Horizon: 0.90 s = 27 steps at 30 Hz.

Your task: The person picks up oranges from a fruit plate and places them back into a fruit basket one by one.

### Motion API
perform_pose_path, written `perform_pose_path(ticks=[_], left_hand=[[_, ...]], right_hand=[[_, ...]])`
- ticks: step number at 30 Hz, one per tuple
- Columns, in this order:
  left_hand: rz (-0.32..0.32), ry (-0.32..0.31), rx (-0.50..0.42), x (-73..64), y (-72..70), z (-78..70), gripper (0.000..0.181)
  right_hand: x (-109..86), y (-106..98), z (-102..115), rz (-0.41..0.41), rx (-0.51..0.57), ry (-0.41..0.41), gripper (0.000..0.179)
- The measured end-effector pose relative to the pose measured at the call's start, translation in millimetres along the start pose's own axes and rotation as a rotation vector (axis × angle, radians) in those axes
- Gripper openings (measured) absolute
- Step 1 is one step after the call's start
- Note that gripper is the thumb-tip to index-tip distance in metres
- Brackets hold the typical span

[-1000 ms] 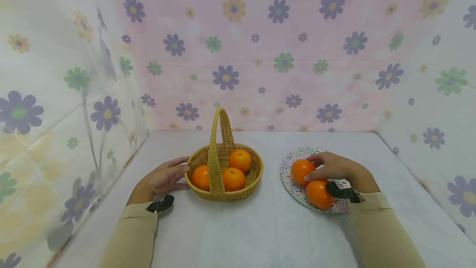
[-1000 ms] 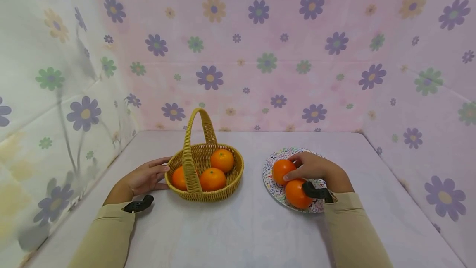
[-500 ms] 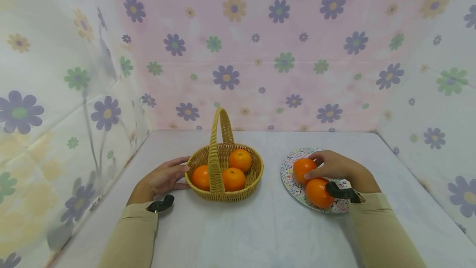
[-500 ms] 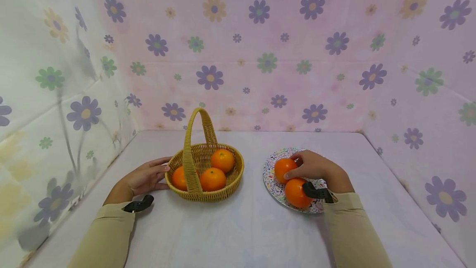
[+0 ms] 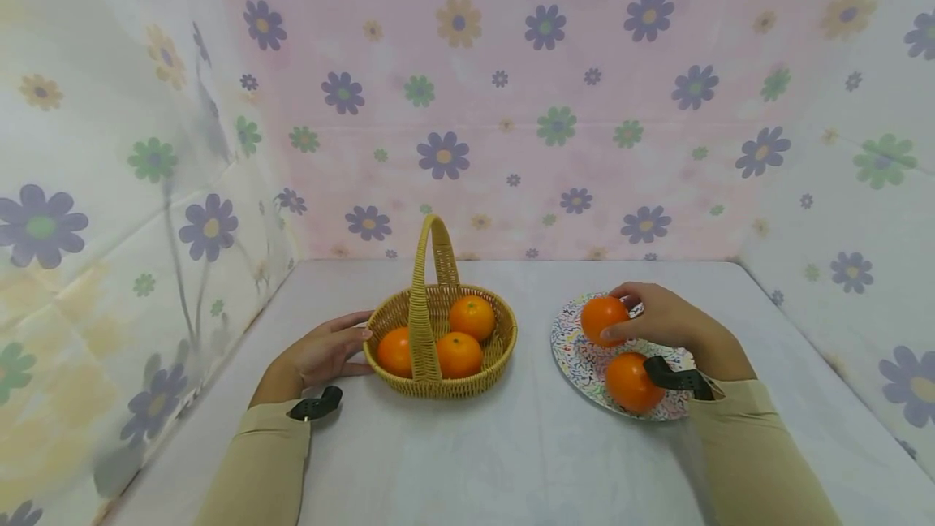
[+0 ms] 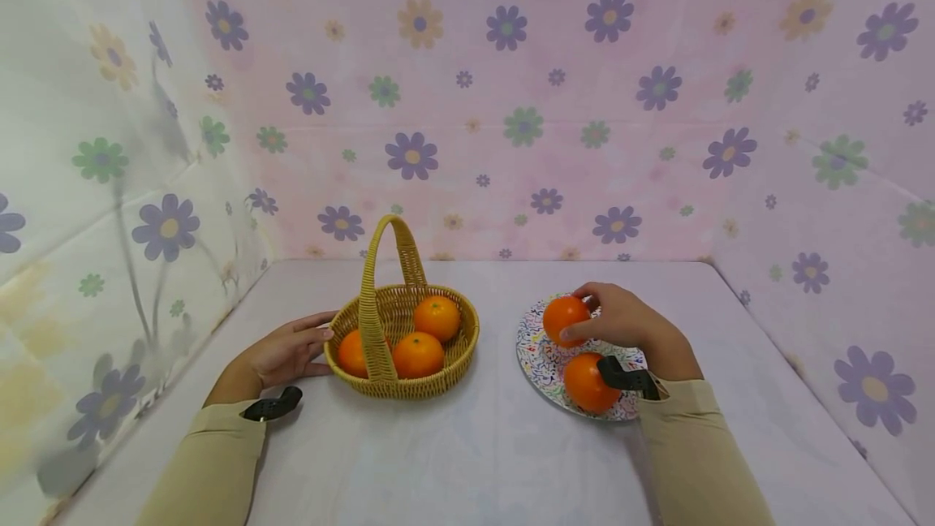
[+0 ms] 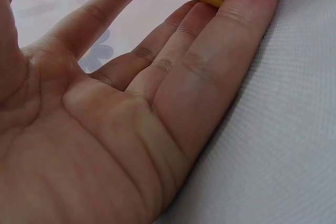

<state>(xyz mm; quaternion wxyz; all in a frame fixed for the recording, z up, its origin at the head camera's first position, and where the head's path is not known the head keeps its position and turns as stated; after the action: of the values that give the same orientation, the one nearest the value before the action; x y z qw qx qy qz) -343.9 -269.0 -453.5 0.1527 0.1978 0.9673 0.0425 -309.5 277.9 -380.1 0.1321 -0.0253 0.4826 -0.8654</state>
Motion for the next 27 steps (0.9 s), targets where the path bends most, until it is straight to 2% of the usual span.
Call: perform_pose_path(ticks=[16,27], left_hand=[[-0.024,-0.005,-0.01,2.6,-0.1,2.0,0.064],[-0.018,0.001,-0.009,4.3,-1.4,2.8,0.064]], right_hand=[[-7.2,-9.6,13.8,-0.092,0.031,-0.03,0.079],[-11.6,-17.1,29.2,-0.162,0.024,-0.051,0.081]])
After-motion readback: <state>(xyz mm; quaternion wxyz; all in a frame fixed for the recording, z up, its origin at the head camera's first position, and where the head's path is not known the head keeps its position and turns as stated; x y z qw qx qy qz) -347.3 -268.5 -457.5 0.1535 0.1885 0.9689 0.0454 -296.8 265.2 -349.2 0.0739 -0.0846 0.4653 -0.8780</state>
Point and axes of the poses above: each hand's wrist, its own x-axis towards the middle knuckle, its own y-axis out of the palm, z = x × y, the point moved 2 cm from there along x, towards the middle knuckle, and after that the axes turned 6 degrees about -x, right-handed, at the moved point
